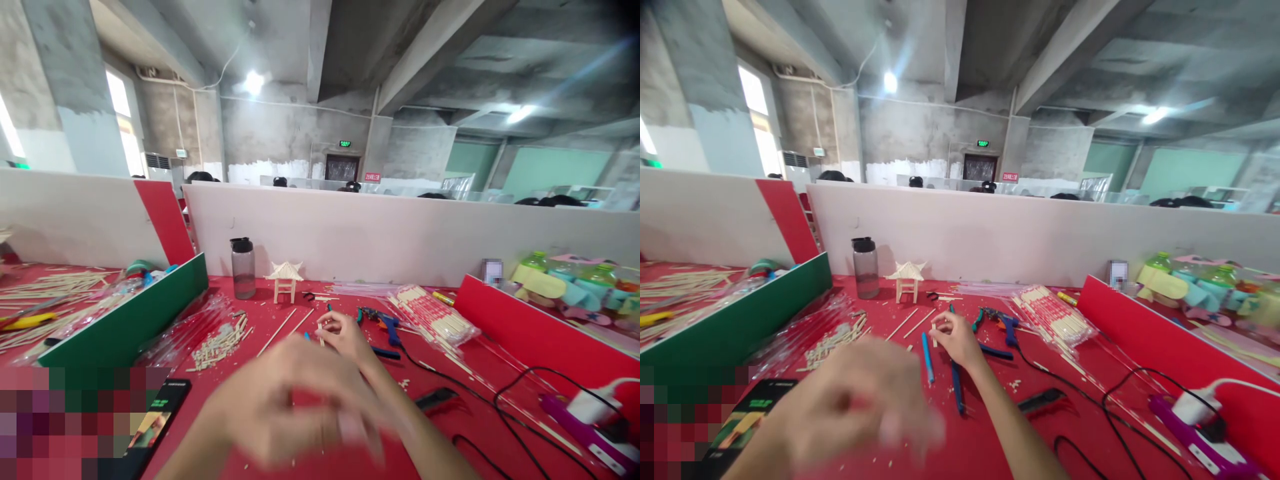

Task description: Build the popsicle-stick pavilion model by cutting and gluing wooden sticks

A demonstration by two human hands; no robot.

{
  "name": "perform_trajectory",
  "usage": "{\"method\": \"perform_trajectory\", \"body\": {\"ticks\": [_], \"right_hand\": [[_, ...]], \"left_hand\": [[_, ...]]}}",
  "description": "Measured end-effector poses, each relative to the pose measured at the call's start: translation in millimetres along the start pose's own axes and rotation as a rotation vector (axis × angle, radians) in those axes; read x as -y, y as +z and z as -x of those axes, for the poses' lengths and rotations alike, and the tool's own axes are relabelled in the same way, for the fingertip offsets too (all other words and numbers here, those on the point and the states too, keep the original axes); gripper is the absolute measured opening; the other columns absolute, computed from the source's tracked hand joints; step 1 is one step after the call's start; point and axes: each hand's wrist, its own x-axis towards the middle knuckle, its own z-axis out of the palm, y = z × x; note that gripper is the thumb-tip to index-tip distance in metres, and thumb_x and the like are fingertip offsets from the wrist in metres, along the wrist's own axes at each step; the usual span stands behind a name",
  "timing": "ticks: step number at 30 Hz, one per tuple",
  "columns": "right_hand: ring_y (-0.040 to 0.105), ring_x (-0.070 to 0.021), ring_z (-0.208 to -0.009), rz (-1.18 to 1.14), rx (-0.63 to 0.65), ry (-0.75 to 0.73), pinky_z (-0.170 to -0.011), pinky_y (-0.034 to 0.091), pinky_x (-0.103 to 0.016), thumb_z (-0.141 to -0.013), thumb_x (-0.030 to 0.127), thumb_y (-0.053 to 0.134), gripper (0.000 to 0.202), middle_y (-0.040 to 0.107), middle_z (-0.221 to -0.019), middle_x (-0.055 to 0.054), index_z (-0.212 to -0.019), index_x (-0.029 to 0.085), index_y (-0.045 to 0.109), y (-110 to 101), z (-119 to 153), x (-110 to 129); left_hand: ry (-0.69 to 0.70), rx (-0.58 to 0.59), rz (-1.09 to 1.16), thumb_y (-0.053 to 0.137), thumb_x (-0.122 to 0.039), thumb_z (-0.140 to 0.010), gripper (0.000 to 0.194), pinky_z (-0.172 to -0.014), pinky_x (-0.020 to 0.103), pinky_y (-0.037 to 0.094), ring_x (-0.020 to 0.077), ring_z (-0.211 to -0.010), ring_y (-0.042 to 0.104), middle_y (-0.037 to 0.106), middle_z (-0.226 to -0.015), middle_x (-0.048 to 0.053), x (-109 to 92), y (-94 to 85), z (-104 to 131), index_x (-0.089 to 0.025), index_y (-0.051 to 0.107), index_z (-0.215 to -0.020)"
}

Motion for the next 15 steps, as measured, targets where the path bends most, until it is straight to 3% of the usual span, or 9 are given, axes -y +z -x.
{"method": "perform_trajectory", "body": {"ticks": [1, 3, 5, 8, 10, 15], "right_hand": [[0.068, -0.0200, -0.068, 0.017, -0.003, -0.013, -0.063, 0.050, -0.027, -0.073, 0.030, 0.067, 0.017, 0.070, -0.074, -0.002, -0.086, 0.020, 0.064, 0, 0, 0], [0.068, -0.0197, -0.066, 0.052, -0.003, -0.018, -0.061, 0.050, -0.027, -0.073, 0.029, 0.067, 0.016, 0.070, -0.073, -0.002, -0.086, 0.020, 0.064, 0, 1, 1], [0.067, -0.0188, -0.061, 0.074, 0.003, 0.003, -0.058, 0.050, -0.027, -0.074, 0.029, 0.066, 0.016, 0.069, -0.068, -0.001, -0.087, 0.021, 0.063, 0, 2, 1], [0.067, -0.0185, -0.061, 0.085, 0.006, 0.009, -0.059, 0.050, -0.026, -0.074, 0.029, 0.066, 0.017, 0.070, -0.068, -0.001, -0.089, 0.021, 0.063, 0, 3, 2], [0.067, -0.0191, -0.063, 0.075, 0.008, 0.011, -0.058, 0.050, -0.026, -0.074, 0.030, 0.067, 0.017, 0.070, -0.070, -0.002, -0.088, 0.021, 0.063, 0, 2, 2], [0.067, -0.0184, -0.061, 0.032, 0.025, 0.031, -0.057, 0.050, -0.025, -0.073, 0.031, 0.069, 0.018, 0.069, -0.067, -0.001, -0.087, 0.020, 0.064, 0, 1, -2]], "left_hand": [[0.026, -0.015, 0.004, 0.043, -0.059, -0.088, 0.048, -0.076, 0.037, 0.053, 0.0233, -0.095, 0.066, 0.070, -0.106, 0.005, 3, -3.4, -11, -0.033, 0.060, -0.125], [0.049, -0.154, -0.015, 0.038, -0.048, -0.094, 0.043, -0.080, 0.034, 0.051, 0.0215, -0.092, 0.065, 0.071, -0.104, 0.008, 18, -2.4, -36, -0.025, 0.063, -0.119], [-0.080, -0.266, -0.139, 0.043, -0.037, -0.092, 0.033, -0.080, 0.032, 0.049, 0.0220, -0.089, 0.066, 0.072, -0.100, 0.009, 43, 7.9, -58, -0.020, 0.066, -0.109], [-0.256, -0.233, -0.352, 0.050, -0.024, -0.088, 0.020, -0.078, 0.029, 0.046, 0.0243, -0.092, 0.067, 0.072, -0.100, 0.010, 83, 31.5, -75, -0.019, 0.066, -0.099], [-0.258, -0.203, -0.447, 0.050, -0.024, -0.088, 0.018, -0.078, 0.030, 0.046, 0.0259, -0.096, 0.066, 0.071, -0.101, 0.011, 99, 45.7, -79, -0.019, 0.065, -0.096], [-0.309, -0.151, -0.548, 0.044, -0.015, -0.088, 0.020, -0.080, 0.031, 0.046, 0.0268, -0.099, 0.065, 0.069, -0.102, 0.014, 105, 61.2, -83, -0.017, 0.062, -0.097]]}}
